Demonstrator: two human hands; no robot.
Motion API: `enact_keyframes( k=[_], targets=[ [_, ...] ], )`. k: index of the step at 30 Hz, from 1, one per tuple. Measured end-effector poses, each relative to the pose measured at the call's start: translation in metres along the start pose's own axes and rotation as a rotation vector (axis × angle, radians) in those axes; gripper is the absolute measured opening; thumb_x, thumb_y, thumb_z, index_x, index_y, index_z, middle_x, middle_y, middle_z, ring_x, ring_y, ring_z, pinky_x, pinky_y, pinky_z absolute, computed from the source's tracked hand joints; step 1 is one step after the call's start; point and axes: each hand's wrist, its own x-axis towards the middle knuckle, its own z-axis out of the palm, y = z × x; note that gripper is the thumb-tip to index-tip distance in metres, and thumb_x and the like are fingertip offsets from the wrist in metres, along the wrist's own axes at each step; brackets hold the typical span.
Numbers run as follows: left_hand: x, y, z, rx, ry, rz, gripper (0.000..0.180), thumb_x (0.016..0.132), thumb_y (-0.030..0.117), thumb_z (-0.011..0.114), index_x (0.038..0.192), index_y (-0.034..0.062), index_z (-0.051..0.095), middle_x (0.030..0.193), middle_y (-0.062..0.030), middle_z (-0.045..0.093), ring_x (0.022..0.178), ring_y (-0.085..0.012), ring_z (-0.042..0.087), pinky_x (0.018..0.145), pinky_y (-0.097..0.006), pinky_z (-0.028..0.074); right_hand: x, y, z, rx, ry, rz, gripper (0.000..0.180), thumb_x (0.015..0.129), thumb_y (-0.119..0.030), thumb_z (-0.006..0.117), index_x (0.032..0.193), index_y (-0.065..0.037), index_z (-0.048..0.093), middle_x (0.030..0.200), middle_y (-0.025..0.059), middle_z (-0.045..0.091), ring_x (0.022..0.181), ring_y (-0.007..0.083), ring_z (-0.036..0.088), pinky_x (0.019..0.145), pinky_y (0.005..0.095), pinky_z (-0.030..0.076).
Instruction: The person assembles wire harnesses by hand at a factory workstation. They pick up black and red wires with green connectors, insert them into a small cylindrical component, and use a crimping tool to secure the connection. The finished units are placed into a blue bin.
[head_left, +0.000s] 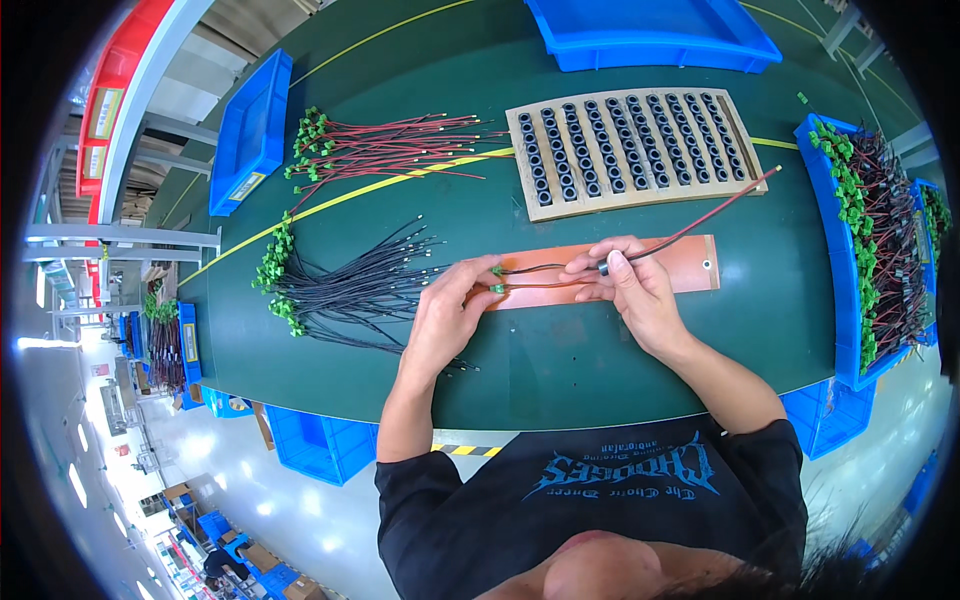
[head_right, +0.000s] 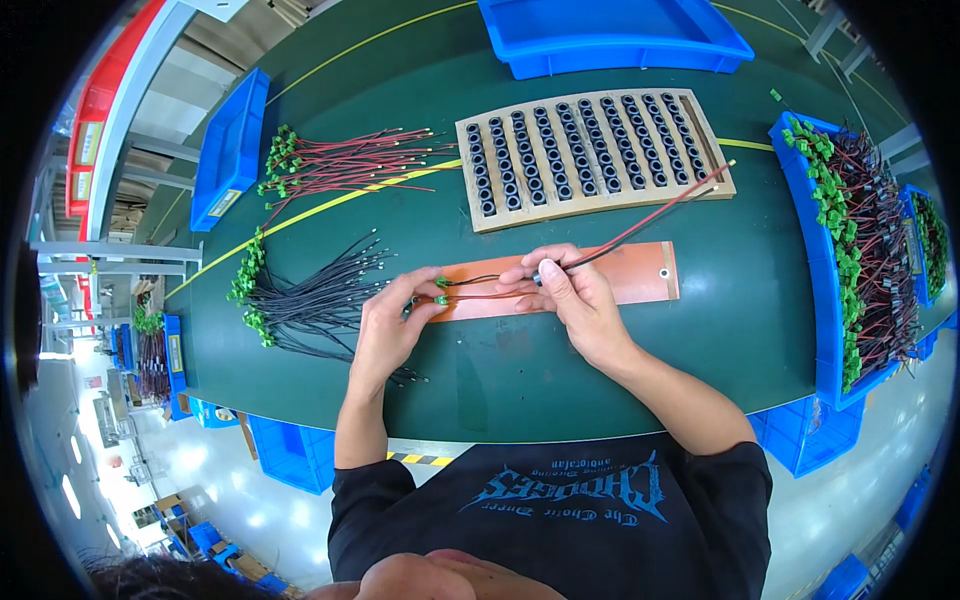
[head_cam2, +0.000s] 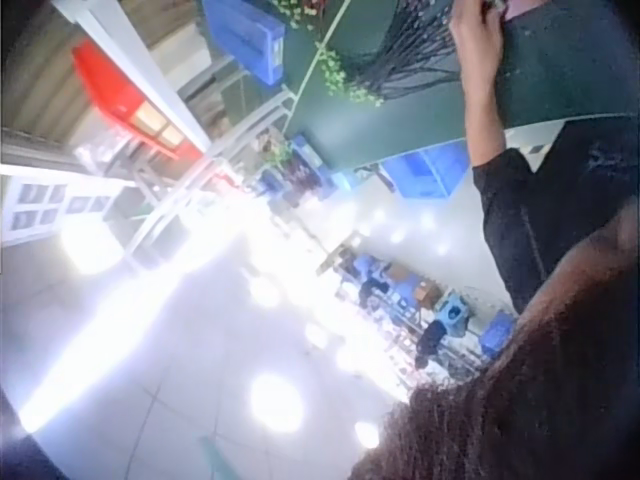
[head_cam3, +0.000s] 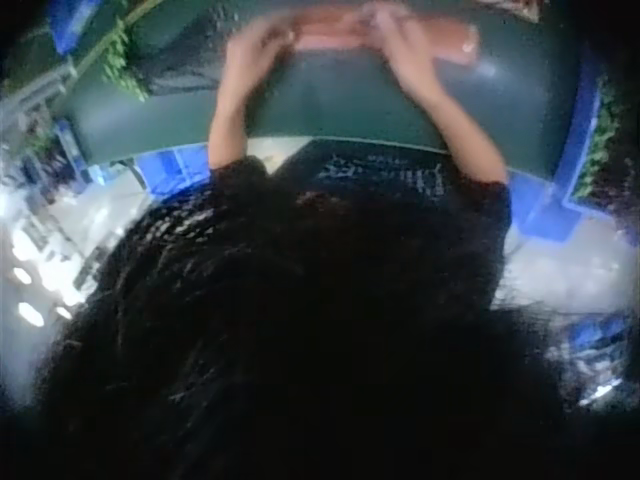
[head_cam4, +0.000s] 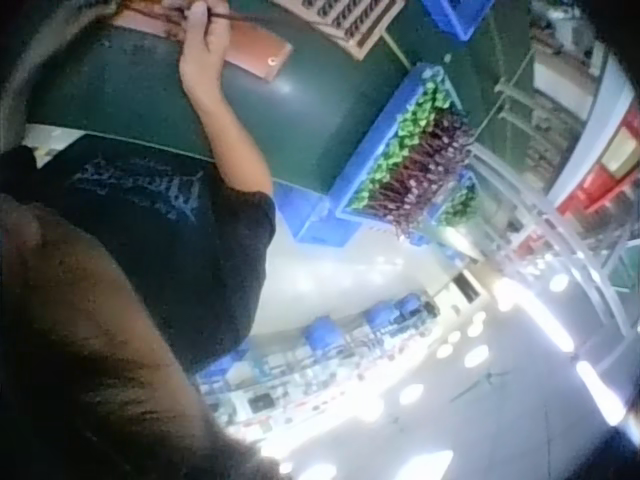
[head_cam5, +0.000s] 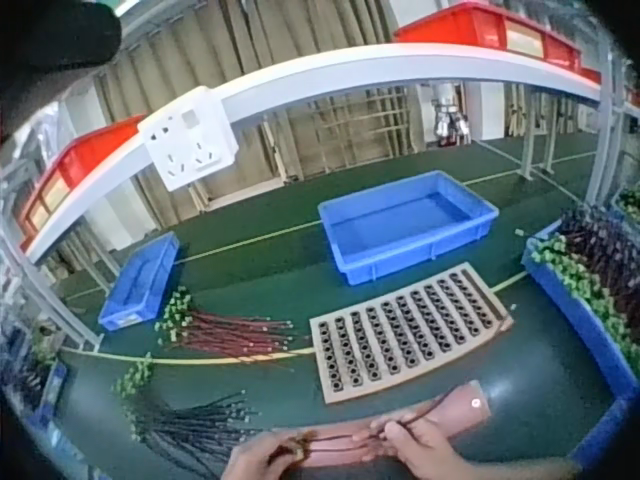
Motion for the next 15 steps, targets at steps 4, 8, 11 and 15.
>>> enact_keyframes(
  k=[4,8,11,15],
  targets=[
    [0.005,0.001,-0.003,0.176,0.004,0.057,0.046,0.08,-0.008,0.079,0.124,0.0004,0.073,0.098,-0.0096,0.072,0.085,-0.0212,0.07,0.077,-0.033,0.058,0.0,-0.002,0.001,-0.213,0.019,-0.078,0.026,0.116,-0.025,0.043,0.128,-0.004,0.054,0.12,0.016,0.071,0.111,0.02,0.07,0.092,0.0327,0.057],
    [0.005,-0.002,-0.001,0.012,-0.04,-0.104,0.038,0.079,-0.002,0.083,0.117,-0.0005,0.075,0.104,-0.0107,0.069,0.089,-0.0248,0.069,0.078,-0.035,0.057,0.001,-0.002,0.005,-0.172,-0.032,-0.016,0.025,0.115,-0.023,0.045,0.127,-0.004,0.056,0.118,0.0146,0.072,0.101,0.0166,0.069,0.084,0.0297,0.055],
    [0.006,-0.002,-0.002,0.009,-0.074,-0.166,0.04,0.076,0.002,0.087,0.114,0.0001,0.076,0.107,-0.01,0.07,0.093,-0.0243,0.069,0.081,-0.035,0.057,0.004,0.005,0.005,-0.115,-0.08,-0.01,0.024,0.115,-0.021,0.046,0.127,-0.004,0.056,0.117,0.0137,0.072,0.094,0.0145,0.067,0.077,0.0273,0.053],
    [0.013,0.011,0.003,0.063,0.056,0.035,0.042,0.072,0.007,0.091,0.111,0.0002,0.077,0.107,-0.0089,0.073,0.103,-0.0251,0.067,0.088,-0.037,0.055,0.006,0.016,0.002,-0.137,-0.026,-0.133,0.023,0.115,-0.02,0.047,0.127,-0.004,0.057,0.116,0.0126,0.073,0.086,0.0121,0.065,0.071,0.0245,0.05]
  ],
)
